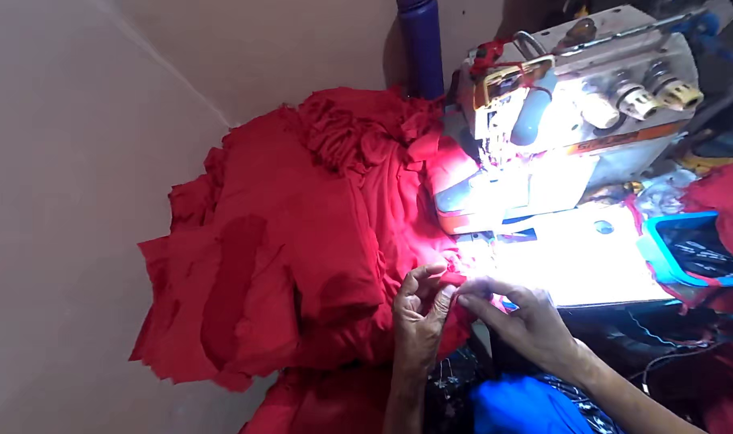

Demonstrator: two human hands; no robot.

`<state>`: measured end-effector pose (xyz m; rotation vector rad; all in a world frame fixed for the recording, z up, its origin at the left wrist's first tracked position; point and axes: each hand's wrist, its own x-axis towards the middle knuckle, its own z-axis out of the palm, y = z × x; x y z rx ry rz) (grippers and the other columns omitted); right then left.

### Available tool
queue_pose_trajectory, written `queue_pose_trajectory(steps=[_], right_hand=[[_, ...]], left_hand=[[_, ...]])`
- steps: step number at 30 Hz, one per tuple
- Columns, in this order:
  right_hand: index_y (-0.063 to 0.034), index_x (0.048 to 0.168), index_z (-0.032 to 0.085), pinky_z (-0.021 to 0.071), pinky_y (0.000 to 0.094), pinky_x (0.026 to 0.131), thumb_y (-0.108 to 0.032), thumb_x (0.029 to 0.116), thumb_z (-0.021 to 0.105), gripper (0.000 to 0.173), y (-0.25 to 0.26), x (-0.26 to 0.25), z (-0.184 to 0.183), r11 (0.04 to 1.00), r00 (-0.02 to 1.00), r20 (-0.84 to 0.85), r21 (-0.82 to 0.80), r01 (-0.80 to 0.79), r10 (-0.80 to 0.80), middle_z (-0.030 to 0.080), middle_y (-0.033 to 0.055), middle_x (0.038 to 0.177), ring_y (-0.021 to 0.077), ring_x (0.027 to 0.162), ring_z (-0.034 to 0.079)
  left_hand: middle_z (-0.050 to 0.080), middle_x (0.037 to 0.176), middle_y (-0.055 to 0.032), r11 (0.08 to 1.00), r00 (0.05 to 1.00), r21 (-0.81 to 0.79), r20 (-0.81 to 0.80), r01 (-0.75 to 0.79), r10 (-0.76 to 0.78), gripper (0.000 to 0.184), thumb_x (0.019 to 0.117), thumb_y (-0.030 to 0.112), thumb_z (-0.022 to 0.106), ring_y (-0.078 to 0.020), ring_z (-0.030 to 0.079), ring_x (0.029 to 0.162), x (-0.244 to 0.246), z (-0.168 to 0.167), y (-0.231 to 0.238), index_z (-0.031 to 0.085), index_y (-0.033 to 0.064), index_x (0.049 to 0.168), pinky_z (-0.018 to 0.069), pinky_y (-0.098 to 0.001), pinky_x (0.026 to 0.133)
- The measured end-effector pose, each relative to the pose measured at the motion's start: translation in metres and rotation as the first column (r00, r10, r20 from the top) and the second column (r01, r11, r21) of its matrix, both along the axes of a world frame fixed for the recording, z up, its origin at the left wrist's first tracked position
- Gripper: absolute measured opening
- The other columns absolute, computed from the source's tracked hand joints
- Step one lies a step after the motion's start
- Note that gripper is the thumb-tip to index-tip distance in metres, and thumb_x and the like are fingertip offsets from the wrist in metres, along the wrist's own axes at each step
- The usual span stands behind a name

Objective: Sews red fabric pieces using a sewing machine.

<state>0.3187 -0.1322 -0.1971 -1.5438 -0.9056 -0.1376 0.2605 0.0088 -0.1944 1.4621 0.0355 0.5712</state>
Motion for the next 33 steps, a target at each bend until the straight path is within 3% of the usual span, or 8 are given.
queue_pose_trajectory(steps=[9, 13, 16, 19, 23, 28, 30, 33], right_hand=[[-0.0016, 0.092, 0.067, 0.0478, 0.0075, 0.068, -0.015, 0.0951, 0.065, 0.014, 0.009, -0.001, 0.005, 0.999, 0.994, -0.100, 0.019, 0.044, -0.042, 0.065, -0.0051, 0.078, -0.0096, 0.072, 0.057], [-0.0023, 0.094, 0.063, 0.0453, 0.0064, 0.062, -0.015, 0.0949, 0.065, 0.013, 0.010, -0.003, 0.008, 0.998, 0.988, -0.147, 0.027, 0.054, -0.049, 0.061, -0.0084, 0.073, -0.0106, 0.066, 0.054], [-0.0030, 0.105, 0.062, 0.0415, 0.0062, 0.058, -0.017, 0.0964, 0.064, 0.017, 0.003, -0.004, 0.012, 0.999, 0.977, -0.209, 0.002, -0.041, 0.041, 0.056, -0.0119, 0.069, -0.0113, 0.061, 0.048], [-0.0025, 0.116, 0.062, 0.0416, 0.0056, 0.059, -0.014, 0.0971, 0.064, 0.022, -0.009, -0.002, 0.020, 0.951, 0.892, -0.338, 0.036, -0.308, 0.301, 0.059, -0.0159, 0.072, -0.0135, 0.063, 0.049], [-0.0064, 0.099, 0.066, 0.0441, 0.0050, 0.062, -0.011, 0.0946, 0.065, 0.006, -0.016, -0.012, 0.026, 0.919, 0.834, -0.401, 0.056, -0.390, 0.379, 0.061, -0.0164, 0.074, -0.0141, 0.067, 0.053], [-0.0071, 0.093, 0.066, 0.0413, 0.0041, 0.059, -0.015, 0.0943, 0.066, 0.008, -0.020, -0.018, 0.029, 0.950, 0.906, -0.294, 0.033, -0.309, 0.305, 0.057, -0.0144, 0.069, -0.0140, 0.064, 0.050], [-0.0060, 0.091, 0.068, 0.0420, 0.0039, 0.060, -0.017, 0.0948, 0.066, 0.012, -0.020, -0.017, 0.031, 0.971, 0.947, -0.216, 0.028, -0.236, 0.236, 0.061, -0.0117, 0.071, -0.0142, 0.066, 0.052], [-0.0074, 0.094, 0.074, 0.0508, 0.0073, 0.071, -0.028, 0.0968, 0.066, 0.022, -0.021, -0.007, 0.034, 0.999, 0.997, -0.068, -0.018, -0.050, 0.048, 0.071, -0.0024, 0.093, -0.0086, 0.085, 0.062]], left_hand=[[0.073, 0.105, -0.0020, 0.993, 0.999, 0.114, 0.049, -0.018, 0.012, 0.027, 0.0921, -0.008, 0.056, -0.0004, 0.069, 0.094, -0.009, 0.006, 0.002, 0.058, -0.0132, 0.119, 0.0575, -0.0195, 0.087], [0.074, 0.104, 0.0010, 0.987, 0.998, 0.158, 0.059, 0.001, -0.011, 0.035, 0.0953, 0.009, 0.066, 0.0009, 0.069, 0.095, -0.015, 0.013, 0.001, 0.058, -0.0123, 0.122, 0.0578, -0.0192, 0.087], [0.074, 0.099, 0.0000, 0.978, 0.998, 0.209, 0.049, 0.016, -0.027, 0.029, 0.0938, 0.001, 0.065, 0.0008, 0.069, 0.089, -0.016, 0.020, 0.004, 0.060, -0.0121, 0.118, 0.0584, -0.0185, 0.083], [0.075, 0.100, -0.0003, 0.928, 0.992, 0.368, 0.080, 0.063, -0.099, 0.023, 0.0970, 0.001, 0.061, 0.0034, 0.068, 0.090, -0.020, 0.037, 0.016, 0.064, -0.0117, 0.116, 0.0575, -0.0167, 0.084], [0.074, 0.106, 0.0034, 0.874, 0.984, 0.482, 0.118, 0.061, -0.133, 0.024, 0.1010, 0.011, 0.060, 0.0040, 0.067, 0.094, -0.025, 0.060, 0.031, 0.065, -0.0029, 0.120, 0.0572, -0.0166, 0.085], [0.073, 0.111, 0.0108, 0.862, 0.975, 0.507, 0.191, 0.003, -0.116, 0.020, 0.1023, 0.015, 0.060, 0.0054, 0.067, 0.098, -0.020, 0.071, 0.035, 0.067, 0.0076, 0.120, 0.0563, -0.0154, 0.088], [0.073, 0.111, 0.0097, 0.836, 0.963, 0.546, 0.248, -0.047, -0.108, 0.019, 0.1015, 0.014, 0.061, 0.0058, 0.067, 0.098, -0.011, 0.076, 0.033, 0.068, 0.0060, 0.118, 0.0561, -0.0145, 0.087], [0.076, 0.100, 0.0007, 0.772, 0.949, 0.623, 0.301, -0.123, -0.092, 0.021, 0.0983, 0.012, 0.065, 0.0015, 0.070, 0.090, 0.018, 0.086, 0.031, 0.068, -0.0018, 0.114, 0.0582, -0.0168, 0.080]])
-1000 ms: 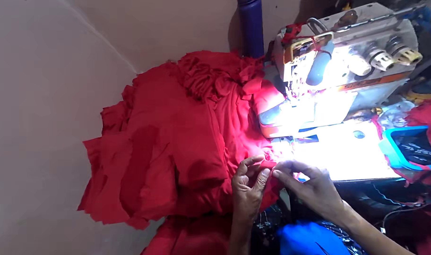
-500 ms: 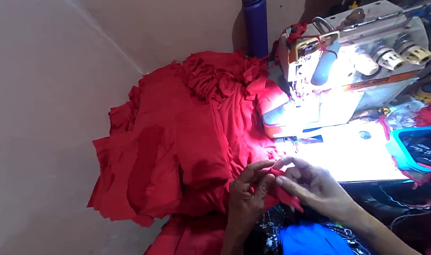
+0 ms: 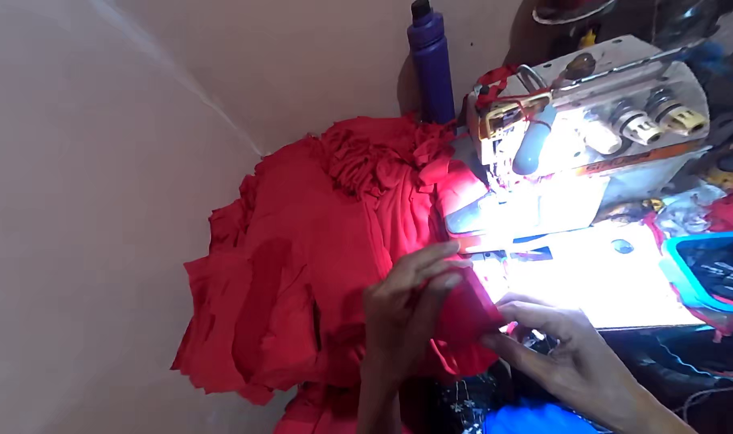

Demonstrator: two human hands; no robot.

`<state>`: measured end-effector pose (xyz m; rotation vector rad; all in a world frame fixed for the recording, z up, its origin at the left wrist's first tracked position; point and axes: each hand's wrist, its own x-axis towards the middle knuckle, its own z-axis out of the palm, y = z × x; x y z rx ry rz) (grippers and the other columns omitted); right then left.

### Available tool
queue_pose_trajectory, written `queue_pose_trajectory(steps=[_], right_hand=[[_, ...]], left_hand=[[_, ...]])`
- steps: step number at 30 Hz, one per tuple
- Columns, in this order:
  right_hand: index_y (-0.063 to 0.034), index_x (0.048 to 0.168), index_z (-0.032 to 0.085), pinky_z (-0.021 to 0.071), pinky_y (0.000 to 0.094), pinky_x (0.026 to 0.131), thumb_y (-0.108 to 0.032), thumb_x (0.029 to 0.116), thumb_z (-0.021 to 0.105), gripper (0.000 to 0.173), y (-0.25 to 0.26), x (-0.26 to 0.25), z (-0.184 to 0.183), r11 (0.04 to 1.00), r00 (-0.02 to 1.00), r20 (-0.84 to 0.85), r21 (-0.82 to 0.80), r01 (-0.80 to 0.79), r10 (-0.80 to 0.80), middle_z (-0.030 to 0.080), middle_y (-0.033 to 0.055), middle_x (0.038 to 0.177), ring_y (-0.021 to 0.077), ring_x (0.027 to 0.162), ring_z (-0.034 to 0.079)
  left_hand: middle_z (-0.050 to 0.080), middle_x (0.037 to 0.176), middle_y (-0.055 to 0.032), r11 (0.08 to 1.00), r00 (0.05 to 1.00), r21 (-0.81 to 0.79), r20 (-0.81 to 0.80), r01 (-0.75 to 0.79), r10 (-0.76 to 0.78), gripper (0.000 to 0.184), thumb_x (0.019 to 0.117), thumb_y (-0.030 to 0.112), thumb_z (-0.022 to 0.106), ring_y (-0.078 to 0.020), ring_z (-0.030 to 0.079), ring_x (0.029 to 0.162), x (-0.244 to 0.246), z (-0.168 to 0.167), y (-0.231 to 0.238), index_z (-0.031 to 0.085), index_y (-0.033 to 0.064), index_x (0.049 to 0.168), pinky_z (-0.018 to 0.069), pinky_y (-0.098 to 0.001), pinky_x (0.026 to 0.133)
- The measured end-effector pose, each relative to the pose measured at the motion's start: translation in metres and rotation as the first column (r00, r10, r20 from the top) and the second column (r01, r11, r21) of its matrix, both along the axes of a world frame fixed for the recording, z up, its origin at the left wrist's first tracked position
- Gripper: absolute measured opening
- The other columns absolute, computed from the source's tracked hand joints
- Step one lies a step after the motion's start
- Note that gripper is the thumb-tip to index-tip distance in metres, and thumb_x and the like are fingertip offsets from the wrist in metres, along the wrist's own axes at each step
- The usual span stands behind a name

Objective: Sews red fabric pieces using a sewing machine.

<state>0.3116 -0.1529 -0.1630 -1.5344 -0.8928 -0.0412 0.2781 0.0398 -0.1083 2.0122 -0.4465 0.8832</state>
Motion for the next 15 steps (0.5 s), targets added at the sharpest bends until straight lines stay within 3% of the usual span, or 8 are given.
queue_pose_trajectory(steps=[2, 3, 5, 7, 10, 11, 13, 15], right_hand=[[-0.0064, 0.095, 0.076, 0.0544, 0.0113, 0.077, -0.029, 0.0967, 0.064, 0.025, 0.002, 0.013, -0.003, 0.990, 0.988, 0.059, -0.018, 0.142, -0.141, 0.071, 0.0039, 0.104, -0.0032, 0.094, 0.065], [-0.0045, 0.097, 0.076, 0.0554, 0.0123, 0.078, -0.026, 0.0964, 0.064, 0.025, 0.005, 0.022, -0.007, 0.980, 0.979, 0.047, -0.014, 0.199, -0.199, 0.073, 0.0039, 0.104, -0.0033, 0.093, 0.067], [-0.0011, 0.099, 0.072, 0.0546, 0.0099, 0.073, -0.016, 0.0966, 0.062, 0.018, 0.012, 0.039, -0.016, 0.970, 0.964, -0.112, 0.018, 0.243, -0.239, 0.071, -0.0028, 0.090, -0.0075, 0.081, 0.066], [0.0000, 0.101, 0.069, 0.0541, 0.0113, 0.068, -0.009, 0.0980, 0.061, 0.012, 0.018, 0.054, -0.028, 0.962, 0.919, -0.307, 0.030, 0.271, -0.249, 0.068, -0.0063, 0.080, -0.0063, 0.071, 0.063], [0.0031, 0.102, 0.068, 0.0572, 0.0194, 0.067, -0.017, 0.0991, 0.061, 0.021, 0.019, 0.064, -0.042, 0.934, 0.876, -0.327, -0.094, 0.344, -0.355, 0.067, 0.0000, 0.078, 0.0003, 0.069, 0.066], [0.0037, 0.105, 0.067, 0.0576, 0.0201, 0.067, -0.019, 0.0996, 0.061, 0.024, 0.017, 0.063, -0.044, 0.927, 0.872, -0.313, -0.114, 0.358, -0.376, 0.068, 0.0011, 0.079, 0.0010, 0.069, 0.066], [0.0032, 0.107, 0.068, 0.0566, 0.0189, 0.066, -0.021, 0.0984, 0.061, 0.027, 0.013, 0.058, -0.046, 0.909, 0.868, -0.269, -0.131, 0.397, -0.418, 0.068, 0.0004, 0.079, -0.0003, 0.069, 0.066], [0.0017, 0.103, 0.071, 0.0521, 0.0145, 0.070, -0.020, 0.0967, 0.062, 0.025, 0.009, 0.052, -0.050, 0.902, 0.878, -0.207, -0.101, 0.420, -0.432, 0.068, -0.0004, 0.084, -0.0040, 0.075, 0.062]], left_hand=[[0.077, 0.094, -0.0018, 1.000, 1.000, -0.002, -0.029, 0.006, -0.006, 0.026, 0.0936, 0.007, 0.069, -0.0006, 0.071, 0.085, 0.029, 0.003, -0.001, 0.067, -0.0054, 0.116, 0.0584, -0.0190, 0.077], [0.076, 0.092, -0.0014, 0.999, 0.998, -0.029, -0.065, 0.020, -0.022, 0.029, 0.0918, 0.006, 0.071, -0.0001, 0.070, 0.082, 0.046, 0.001, -0.002, 0.066, -0.0050, 0.118, 0.0576, -0.0188, 0.076], [0.075, 0.095, -0.0047, 0.995, 0.991, -0.093, -0.130, 0.024, -0.036, 0.032, 0.0891, 0.002, 0.074, -0.0033, 0.069, 0.082, 0.079, -0.011, -0.006, 0.067, -0.0016, 0.120, 0.0565, -0.0205, 0.074], [0.074, 0.104, -0.0093, 0.998, 0.988, -0.063, -0.152, -0.001, -0.009, 0.027, 0.0870, -0.002, 0.075, -0.0107, 0.071, 0.090, 0.108, -0.029, -0.011, 0.070, 0.0002, 0.113, 0.0594, -0.0270, 0.080], [0.072, 0.091, -0.0120, 0.964, 0.955, 0.149, -0.166, -0.221, 0.245, 0.015, 0.0891, 0.007, 0.073, -0.0216, 0.069, 0.081, 0.134, -0.052, -0.024, 0.072, 0.0025, 0.103, 0.0563, -0.0411, 0.074], [0.072, 0.091, -0.0115, 0.934, 0.937, 0.208, -0.136, -0.290, 0.322, 0.014, 0.0885, 0.011, 0.075, -0.0234, 0.069, 0.085, 0.135, -0.054, -0.028, 0.074, 0.0035, 0.100, 0.0547, -0.0433, 0.078], [0.069, 0.097, -0.0137, 0.863, 0.895, 0.309, -0.072, -0.399, 0.439, 0.018, 0.0858, 0.018, 0.078, -0.0308, 0.064, 0.095, 0.130, -0.054, -0.038, 0.074, 0.0039, 0.096, 0.0477, -0.0500, 0.081], [0.071, 0.095, -0.0137, 0.832, 0.884, 0.330, 0.017, -0.447, 0.468, 0.016, 0.0841, 0.019, 0.079, -0.0318, 0.065, 0.092, 0.119, -0.060, -0.048, 0.077, 0.0044, 0.089, 0.0480, -0.0492, 0.080]])
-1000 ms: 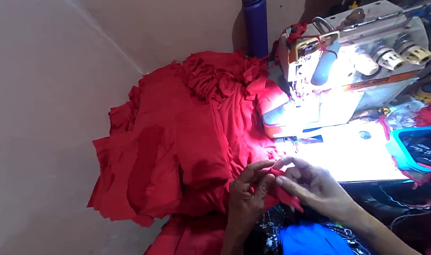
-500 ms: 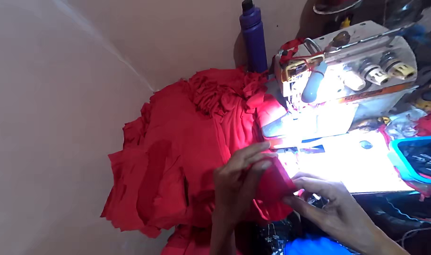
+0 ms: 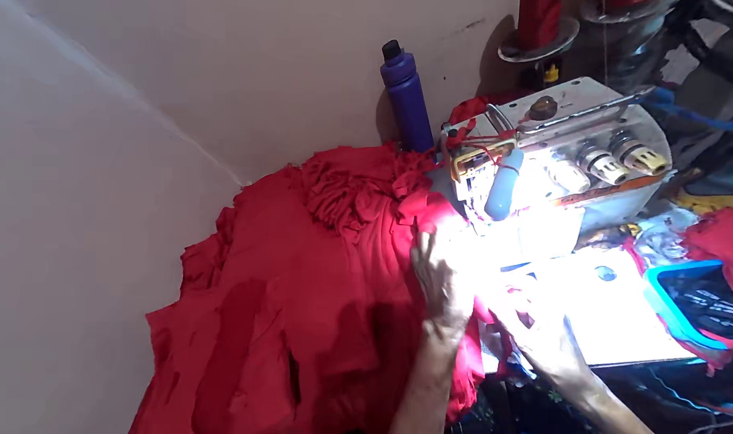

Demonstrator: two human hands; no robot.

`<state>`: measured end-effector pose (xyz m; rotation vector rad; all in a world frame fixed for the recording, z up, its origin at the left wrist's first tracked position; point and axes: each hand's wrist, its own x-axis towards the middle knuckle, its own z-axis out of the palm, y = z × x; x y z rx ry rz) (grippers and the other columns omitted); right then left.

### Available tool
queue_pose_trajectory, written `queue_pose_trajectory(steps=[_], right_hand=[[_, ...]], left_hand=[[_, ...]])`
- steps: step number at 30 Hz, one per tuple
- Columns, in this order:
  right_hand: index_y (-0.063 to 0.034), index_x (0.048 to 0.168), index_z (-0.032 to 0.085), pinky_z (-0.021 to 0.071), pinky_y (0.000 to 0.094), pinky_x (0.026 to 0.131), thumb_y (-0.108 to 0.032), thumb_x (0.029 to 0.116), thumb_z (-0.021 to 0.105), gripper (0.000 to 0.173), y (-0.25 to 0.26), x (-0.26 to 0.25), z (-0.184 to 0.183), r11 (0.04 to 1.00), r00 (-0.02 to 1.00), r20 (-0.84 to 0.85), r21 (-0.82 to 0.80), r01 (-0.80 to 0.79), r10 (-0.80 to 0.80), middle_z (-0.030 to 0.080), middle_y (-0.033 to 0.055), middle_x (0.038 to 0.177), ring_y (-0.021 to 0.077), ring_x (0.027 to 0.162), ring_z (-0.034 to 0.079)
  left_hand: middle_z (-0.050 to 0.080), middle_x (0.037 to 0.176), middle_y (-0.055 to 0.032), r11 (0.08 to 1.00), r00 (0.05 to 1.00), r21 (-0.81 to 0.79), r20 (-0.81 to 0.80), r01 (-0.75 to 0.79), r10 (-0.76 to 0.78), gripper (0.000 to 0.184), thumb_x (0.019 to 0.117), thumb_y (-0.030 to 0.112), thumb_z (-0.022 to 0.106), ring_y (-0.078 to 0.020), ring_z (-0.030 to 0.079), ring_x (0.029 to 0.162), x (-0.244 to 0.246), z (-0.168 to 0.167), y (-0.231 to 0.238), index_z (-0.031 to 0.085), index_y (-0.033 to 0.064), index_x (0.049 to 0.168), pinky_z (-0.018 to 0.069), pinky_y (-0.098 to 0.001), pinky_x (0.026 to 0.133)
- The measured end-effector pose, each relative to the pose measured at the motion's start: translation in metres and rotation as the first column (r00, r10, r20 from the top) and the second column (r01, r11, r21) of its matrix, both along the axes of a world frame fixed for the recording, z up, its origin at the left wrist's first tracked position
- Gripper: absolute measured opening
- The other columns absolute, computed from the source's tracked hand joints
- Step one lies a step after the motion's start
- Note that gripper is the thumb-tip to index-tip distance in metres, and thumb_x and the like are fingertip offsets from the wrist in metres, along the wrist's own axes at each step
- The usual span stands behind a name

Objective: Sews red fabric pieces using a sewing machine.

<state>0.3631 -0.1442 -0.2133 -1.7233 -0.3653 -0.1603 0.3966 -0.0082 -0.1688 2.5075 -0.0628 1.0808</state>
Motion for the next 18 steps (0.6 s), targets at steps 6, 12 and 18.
queue_pose_trajectory(steps=[6, 12, 18], right_hand=[[0.0035, 0.094, 0.072, 0.0537, 0.0102, 0.074, -0.014, 0.0943, 0.065, 0.019, -0.006, -0.009, -0.006, 0.993, 0.994, 0.087, 0.105, 0.052, -0.062, 0.071, 0.0042, 0.094, -0.0057, 0.081, 0.064], [0.0066, 0.105, 0.067, 0.0586, 0.0141, 0.065, -0.010, 0.0941, 0.064, 0.020, 0.005, 0.012, 0.000, 0.980, 0.995, 0.036, 0.178, 0.086, -0.094, 0.070, -0.0029, 0.079, -0.0042, 0.067, 0.067], [0.0080, 0.108, 0.071, 0.0556, 0.0126, 0.063, -0.009, 0.0969, 0.060, 0.023, 0.010, 0.034, 0.005, 0.988, 0.988, 0.119, 0.132, 0.083, -0.099, 0.072, 0.0025, 0.082, -0.0050, 0.066, 0.065]], left_hand=[[0.078, 0.097, -0.0081, 0.969, 0.984, 0.178, 0.061, -0.173, 0.164, 0.014, 0.0873, 0.013, 0.070, -0.0262, 0.072, 0.093, -0.025, -0.020, -0.029, 0.083, 0.0105, 0.094, 0.0505, -0.0427, 0.091], [0.075, 0.116, -0.0066, 0.995, 0.993, -0.016, -0.074, -0.095, 0.093, 0.026, 0.0908, 0.015, 0.068, -0.0242, 0.069, 0.111, -0.014, -0.015, -0.026, 0.077, 0.0097, 0.115, 0.0474, -0.0445, 0.103], [0.066, 0.133, -0.0167, 0.998, 0.949, -0.035, -0.313, -0.051, 0.038, 0.041, 0.0954, 0.017, 0.065, -0.0311, 0.060, 0.128, 0.000, 0.003, -0.013, 0.066, 0.0017, 0.133, 0.0418, -0.0489, 0.111]])
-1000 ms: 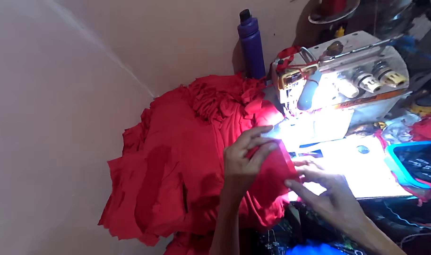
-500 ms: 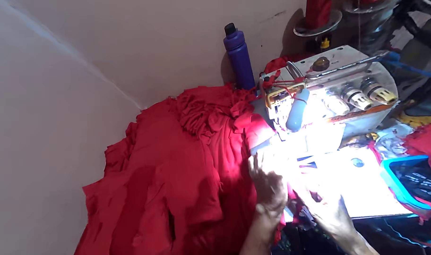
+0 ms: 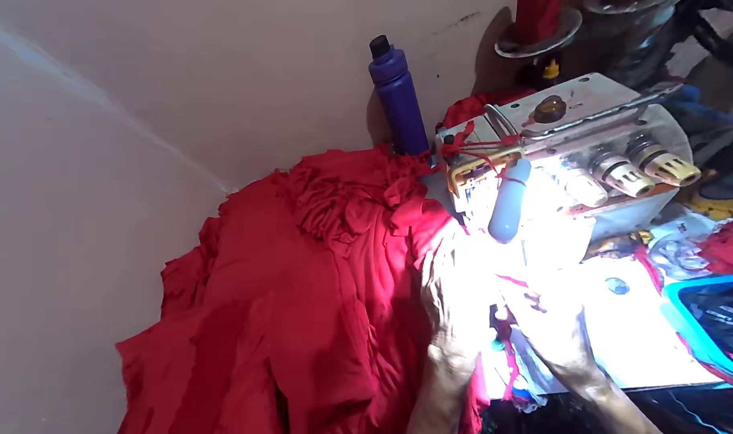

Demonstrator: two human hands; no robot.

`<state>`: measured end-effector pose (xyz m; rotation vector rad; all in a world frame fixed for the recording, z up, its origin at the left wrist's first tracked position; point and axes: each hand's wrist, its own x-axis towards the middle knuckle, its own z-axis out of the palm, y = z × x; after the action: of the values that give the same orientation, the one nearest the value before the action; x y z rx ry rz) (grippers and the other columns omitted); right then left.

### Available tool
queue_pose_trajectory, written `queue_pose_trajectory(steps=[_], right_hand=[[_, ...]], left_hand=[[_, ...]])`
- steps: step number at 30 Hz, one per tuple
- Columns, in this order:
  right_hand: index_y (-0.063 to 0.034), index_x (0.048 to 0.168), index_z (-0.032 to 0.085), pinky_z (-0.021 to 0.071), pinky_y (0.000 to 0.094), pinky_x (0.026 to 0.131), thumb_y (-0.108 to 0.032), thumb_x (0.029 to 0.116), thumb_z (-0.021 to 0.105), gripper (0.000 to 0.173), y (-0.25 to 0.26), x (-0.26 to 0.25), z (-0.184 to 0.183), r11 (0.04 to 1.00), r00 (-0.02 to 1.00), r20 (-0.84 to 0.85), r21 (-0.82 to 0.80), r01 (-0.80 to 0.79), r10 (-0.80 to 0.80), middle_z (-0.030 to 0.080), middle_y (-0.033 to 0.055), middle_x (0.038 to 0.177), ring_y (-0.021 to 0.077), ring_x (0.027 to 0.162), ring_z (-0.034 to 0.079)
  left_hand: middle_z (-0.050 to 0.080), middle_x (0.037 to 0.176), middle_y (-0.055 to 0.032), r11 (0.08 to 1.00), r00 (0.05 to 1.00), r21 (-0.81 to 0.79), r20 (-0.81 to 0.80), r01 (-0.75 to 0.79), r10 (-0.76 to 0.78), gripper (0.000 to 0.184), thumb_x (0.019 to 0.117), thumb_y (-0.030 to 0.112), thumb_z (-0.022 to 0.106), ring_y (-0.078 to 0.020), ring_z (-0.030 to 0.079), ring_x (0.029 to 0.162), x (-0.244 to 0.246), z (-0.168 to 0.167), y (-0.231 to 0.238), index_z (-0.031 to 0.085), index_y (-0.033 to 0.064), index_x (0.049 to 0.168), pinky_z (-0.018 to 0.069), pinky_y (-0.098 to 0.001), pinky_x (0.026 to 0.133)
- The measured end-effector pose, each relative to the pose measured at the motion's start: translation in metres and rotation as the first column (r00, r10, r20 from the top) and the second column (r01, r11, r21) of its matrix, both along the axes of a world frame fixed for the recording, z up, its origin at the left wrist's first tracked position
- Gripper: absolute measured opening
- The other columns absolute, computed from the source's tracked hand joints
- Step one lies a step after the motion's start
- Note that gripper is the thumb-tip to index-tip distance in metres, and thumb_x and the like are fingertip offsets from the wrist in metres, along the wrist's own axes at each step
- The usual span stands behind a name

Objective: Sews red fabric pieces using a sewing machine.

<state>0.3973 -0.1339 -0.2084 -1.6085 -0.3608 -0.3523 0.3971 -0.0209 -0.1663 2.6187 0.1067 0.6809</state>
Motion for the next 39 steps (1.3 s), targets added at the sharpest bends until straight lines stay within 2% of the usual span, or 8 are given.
queue_pose_trajectory(steps=[4, 11, 16, 19, 24, 29, 32, 39], right_hand=[[0.0018, 0.094, 0.075, 0.0529, 0.0212, 0.058, -0.016, 0.0952, 0.058, 0.025, -0.002, 0.013, 0.003, 0.963, 0.990, 0.072, -0.233, 0.134, -0.120, 0.068, 0.0042, 0.069, 0.0035, 0.059, 0.062], [-0.0002, 0.111, 0.073, 0.0563, 0.0262, 0.064, -0.026, 0.1002, 0.056, 0.032, -0.019, 0.001, 0.006, 0.935, 0.999, -0.042, -0.352, -0.044, 0.031, 0.069, 0.0040, 0.075, 0.0070, 0.066, 0.066], [-0.0049, 0.098, 0.077, 0.0536, 0.0273, 0.071, -0.020, 0.0993, 0.059, 0.024, -0.073, -0.049, 0.017, 0.880, 0.969, 0.189, -0.472, -0.054, 0.161, 0.074, 0.0077, 0.084, 0.0122, 0.075, 0.068], [-0.0034, 0.099, 0.076, 0.0527, 0.0240, 0.079, -0.021, 0.1027, 0.058, 0.026, -0.133, -0.089, 0.027, 0.834, 0.975, 0.155, -0.549, -0.049, 0.159, 0.073, 0.0067, 0.088, 0.0102, 0.084, 0.067], [-0.0021, 0.109, 0.075, 0.0565, 0.0294, 0.094, -0.023, 0.0988, 0.061, 0.027, -0.246, -0.158, 0.054, 0.644, 0.925, 0.186, -0.672, 0.366, -0.331, 0.073, 0.0059, 0.108, 0.0095, 0.102, 0.069], [0.0009, 0.151, 0.044, 0.0354, 0.0799, 0.096, -0.031, 0.0799, 0.087, 0.088, -0.354, -0.221, 0.060, 0.195, 0.598, 0.086, -0.901, 0.389, -0.797, 0.046, 0.0375, 0.144, 0.0622, 0.128, 0.045], [0.0064, 0.154, 0.036, 0.0287, 0.0815, 0.102, -0.034, 0.0646, 0.098, 0.115, -0.405, -0.243, 0.031, 0.204, 0.477, -0.069, -0.950, 0.238, -0.876, 0.040, 0.0407, 0.148, 0.0622, 0.135, 0.038], [0.0083, 0.126, 0.062, 0.0337, 0.0765, 0.095, -0.018, 0.0695, 0.092, 0.069, -0.409, -0.244, 0.029, 0.342, 0.535, -0.079, -0.843, 0.414, -0.841, 0.059, 0.0337, 0.125, 0.0529, 0.120, 0.052]], left_hand=[[0.063, 0.137, -0.0197, 0.999, 0.993, 0.016, -0.112, 0.047, -0.045, 0.047, 0.0949, 0.021, 0.069, -0.0355, 0.057, 0.131, 0.019, 0.009, 0.016, 0.062, 0.0005, 0.137, 0.0377, -0.0551, 0.113], [0.067, 0.119, -0.0261, 1.000, 0.970, -0.020, -0.244, -0.017, 0.012, 0.041, 0.1086, 0.031, 0.047, -0.0468, 0.065, 0.108, 0.061, 0.031, 0.055, 0.056, 0.0053, 0.139, 0.0502, -0.0653, 0.087], [0.071, 0.121, -0.0151, 0.883, 0.900, -0.286, 0.342, 0.373, -0.269, 0.032, 0.1025, 0.014, 0.056, -0.0129, 0.070, 0.105, 0.052, -0.036, 0.125, 0.065, -0.0067, 0.125, 0.0550, -0.0295, 0.094], [0.070, 0.120, -0.0203, 0.796, 0.802, -0.328, 0.517, 0.508, -0.298, 0.030, 0.1038, 0.006, 0.049, -0.0161, 0.067, 0.116, 0.044, -0.050, 0.122, 0.063, -0.0172, 0.115, 0.0504, -0.0316, 0.106], [0.068, 0.113, -0.0243, 0.814, 0.835, -0.337, 0.464, 0.474, -0.294, 0.031, 0.1015, 0.008, 0.050, -0.0177, 0.067, 0.109, 0.048, -0.050, 0.122, 0.061, -0.0188, 0.113, 0.0514, -0.0317, 0.100], [0.068, 0.112, -0.0214, 0.835, 0.838, -0.300, 0.457, 0.461, -0.298, 0.034, 0.1040, 0.014, 0.049, -0.0130, 0.066, 0.107, 0.051, -0.056, 0.127, 0.063, -0.0152, 0.114, 0.0505, -0.0282, 0.099], [0.067, 0.110, -0.0199, 0.837, 0.839, -0.302, 0.460, 0.456, -0.291, 0.035, 0.1044, 0.016, 0.050, -0.0091, 0.065, 0.101, 0.052, -0.057, 0.128, 0.063, -0.0146, 0.114, 0.0507, -0.0252, 0.095], [0.069, 0.089, -0.0160, 0.799, 0.972, -0.596, 0.227, 0.082, 0.069, 0.019, 0.0899, 0.003, 0.070, -0.0132, 0.068, 0.086, 0.028, -0.024, 0.087, 0.067, -0.0120, 0.101, 0.0522, -0.0255, 0.083]])
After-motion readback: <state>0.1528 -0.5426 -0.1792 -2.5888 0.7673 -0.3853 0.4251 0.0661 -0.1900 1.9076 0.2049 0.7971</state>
